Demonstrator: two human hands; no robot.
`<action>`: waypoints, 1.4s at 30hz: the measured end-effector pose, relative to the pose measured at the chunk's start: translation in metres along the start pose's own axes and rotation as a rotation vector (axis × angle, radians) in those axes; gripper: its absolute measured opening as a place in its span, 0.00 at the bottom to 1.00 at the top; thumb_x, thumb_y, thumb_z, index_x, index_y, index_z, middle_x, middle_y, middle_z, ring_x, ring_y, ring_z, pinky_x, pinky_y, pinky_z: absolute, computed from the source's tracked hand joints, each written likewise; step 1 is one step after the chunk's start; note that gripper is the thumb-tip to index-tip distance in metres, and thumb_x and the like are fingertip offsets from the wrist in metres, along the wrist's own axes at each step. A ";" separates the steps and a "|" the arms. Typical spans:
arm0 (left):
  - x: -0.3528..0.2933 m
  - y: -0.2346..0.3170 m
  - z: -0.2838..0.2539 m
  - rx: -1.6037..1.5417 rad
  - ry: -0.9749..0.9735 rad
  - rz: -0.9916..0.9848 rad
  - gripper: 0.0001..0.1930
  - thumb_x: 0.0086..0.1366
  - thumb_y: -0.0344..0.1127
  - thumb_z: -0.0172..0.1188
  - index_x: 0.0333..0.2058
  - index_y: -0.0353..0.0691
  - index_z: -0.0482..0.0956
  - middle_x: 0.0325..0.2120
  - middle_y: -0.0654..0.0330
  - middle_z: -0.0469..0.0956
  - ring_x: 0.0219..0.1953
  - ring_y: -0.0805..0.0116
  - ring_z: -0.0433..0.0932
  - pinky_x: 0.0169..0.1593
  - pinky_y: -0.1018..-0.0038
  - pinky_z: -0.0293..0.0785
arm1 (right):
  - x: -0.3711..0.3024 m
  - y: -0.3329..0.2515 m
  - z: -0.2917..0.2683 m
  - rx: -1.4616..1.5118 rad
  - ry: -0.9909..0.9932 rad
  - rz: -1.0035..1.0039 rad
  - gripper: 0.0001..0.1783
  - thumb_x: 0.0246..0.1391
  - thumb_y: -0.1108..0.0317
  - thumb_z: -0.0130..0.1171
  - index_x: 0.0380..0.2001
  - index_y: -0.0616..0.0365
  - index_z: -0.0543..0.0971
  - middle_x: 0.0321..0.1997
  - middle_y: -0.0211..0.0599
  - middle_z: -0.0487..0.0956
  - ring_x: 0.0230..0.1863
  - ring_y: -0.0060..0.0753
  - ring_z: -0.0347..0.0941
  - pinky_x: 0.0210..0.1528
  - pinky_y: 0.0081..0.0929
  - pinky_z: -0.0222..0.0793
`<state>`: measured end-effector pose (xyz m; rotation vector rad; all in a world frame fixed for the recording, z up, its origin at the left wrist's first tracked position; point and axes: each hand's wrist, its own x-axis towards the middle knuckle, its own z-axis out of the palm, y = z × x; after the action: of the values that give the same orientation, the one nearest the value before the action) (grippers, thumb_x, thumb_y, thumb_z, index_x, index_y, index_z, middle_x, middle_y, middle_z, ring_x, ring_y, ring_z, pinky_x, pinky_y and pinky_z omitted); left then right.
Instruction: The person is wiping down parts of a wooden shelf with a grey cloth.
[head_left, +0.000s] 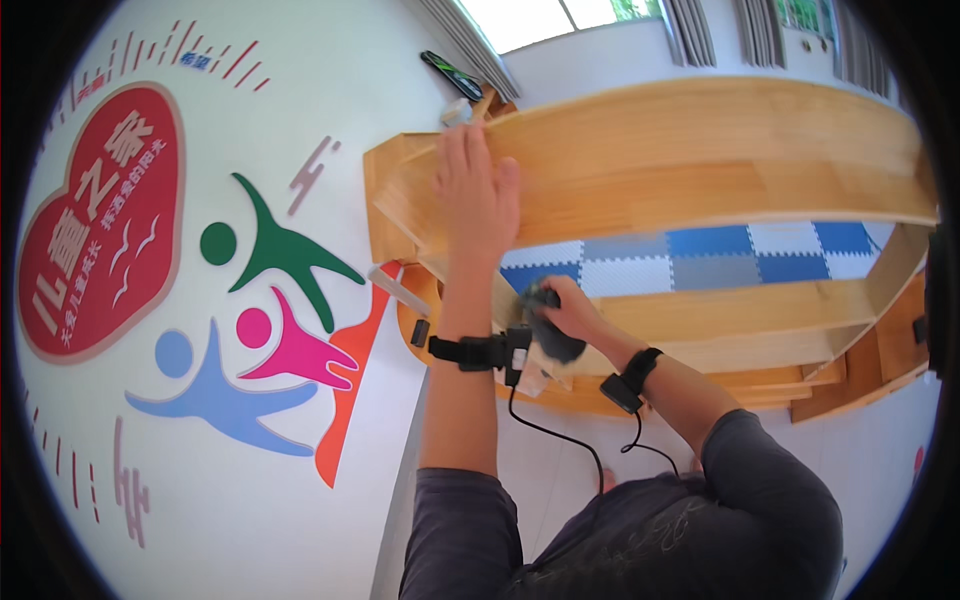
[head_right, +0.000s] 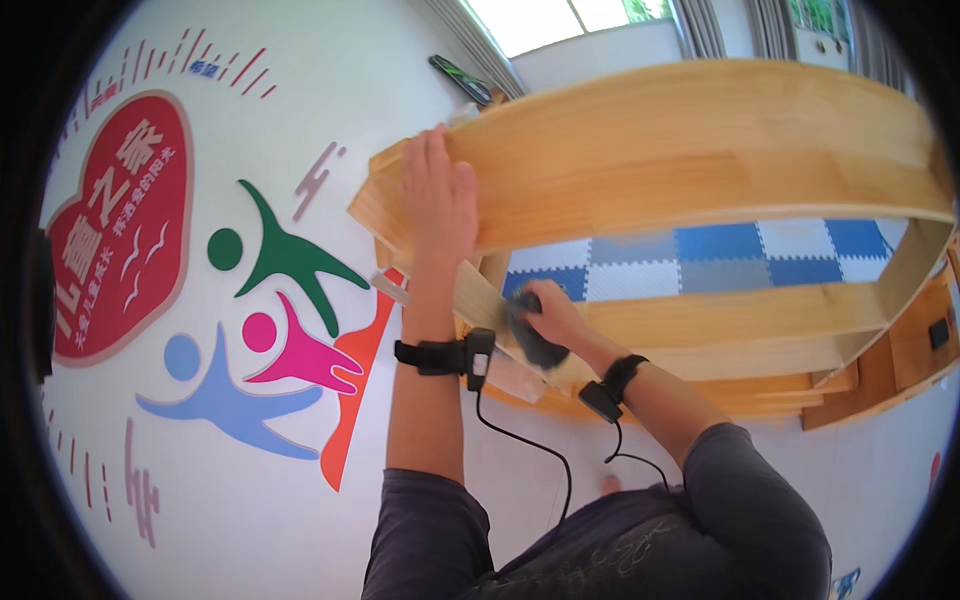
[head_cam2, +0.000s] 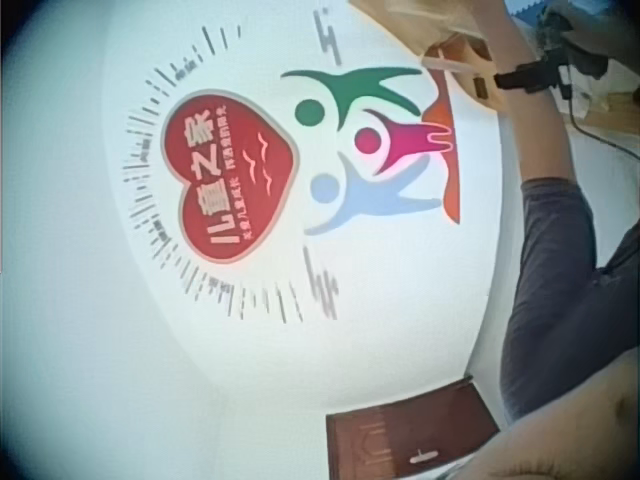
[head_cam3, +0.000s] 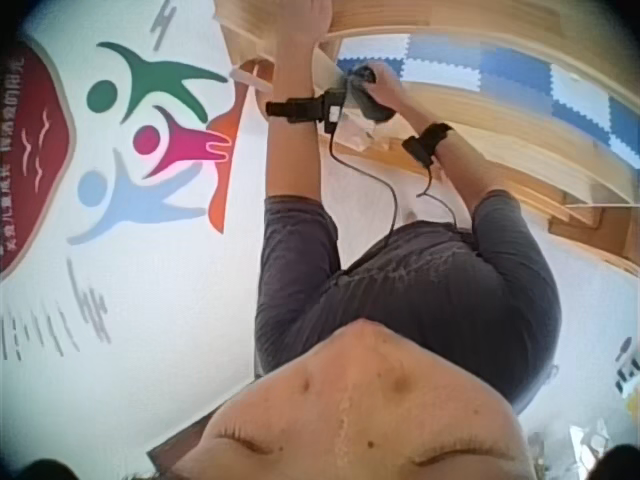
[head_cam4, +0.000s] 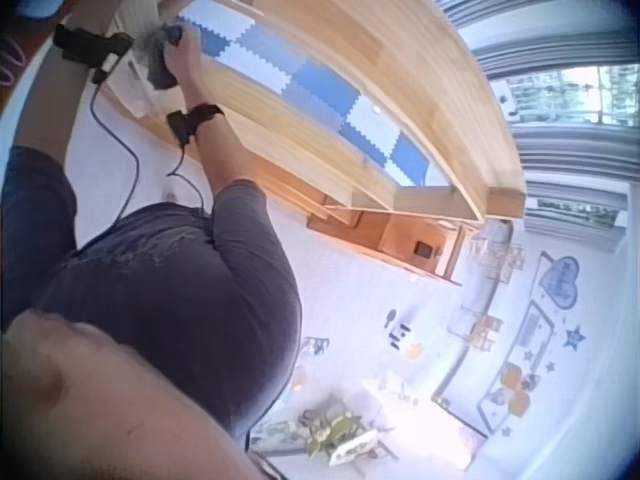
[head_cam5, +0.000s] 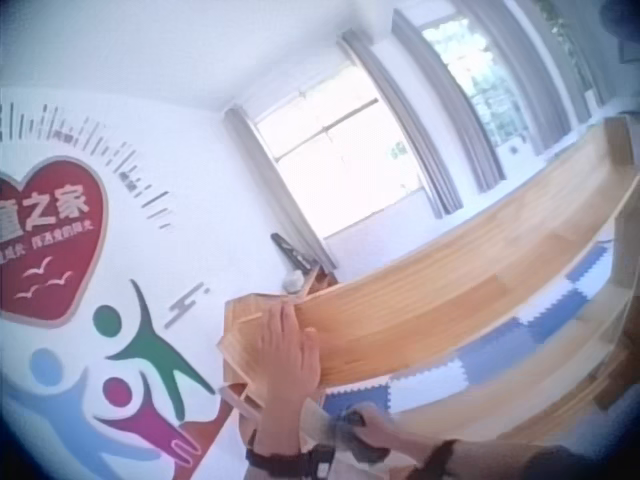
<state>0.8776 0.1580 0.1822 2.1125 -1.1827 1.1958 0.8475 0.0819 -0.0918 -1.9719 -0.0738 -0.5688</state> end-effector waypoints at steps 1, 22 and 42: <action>0.001 0.001 0.002 -0.020 -0.022 0.010 0.29 0.74 0.49 0.41 0.64 0.33 0.61 0.62 0.43 0.63 0.66 0.41 0.59 0.66 0.48 0.53 | 0.002 -0.014 0.006 0.210 0.148 0.089 0.27 0.46 0.63 0.72 0.50 0.53 0.75 0.49 0.51 0.74 0.50 0.58 0.71 0.55 0.43 0.67; 0.018 -0.007 0.007 -0.310 -0.187 -0.127 0.48 0.70 0.72 0.17 0.66 0.33 0.59 0.64 0.48 0.60 0.65 0.55 0.62 0.69 0.63 0.55 | -0.005 -0.021 0.039 -0.067 0.121 0.130 0.17 0.50 0.69 0.63 0.46 0.57 0.80 0.51 0.55 0.74 0.53 0.59 0.71 0.55 0.46 0.68; 0.008 -0.023 -0.003 -0.333 -0.227 0.019 0.30 0.77 0.48 0.32 0.68 0.31 0.53 0.67 0.47 0.54 0.69 0.53 0.53 0.71 0.62 0.47 | 0.038 -0.146 -0.036 1.894 0.044 0.191 0.17 0.65 0.69 0.46 0.52 0.62 0.76 0.50 0.38 0.81 0.46 0.34 0.81 0.49 0.33 0.78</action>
<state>0.8978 0.1690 0.1909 2.0198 -1.3941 0.7173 0.8252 0.1105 0.0593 -0.1106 -0.2672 -0.1717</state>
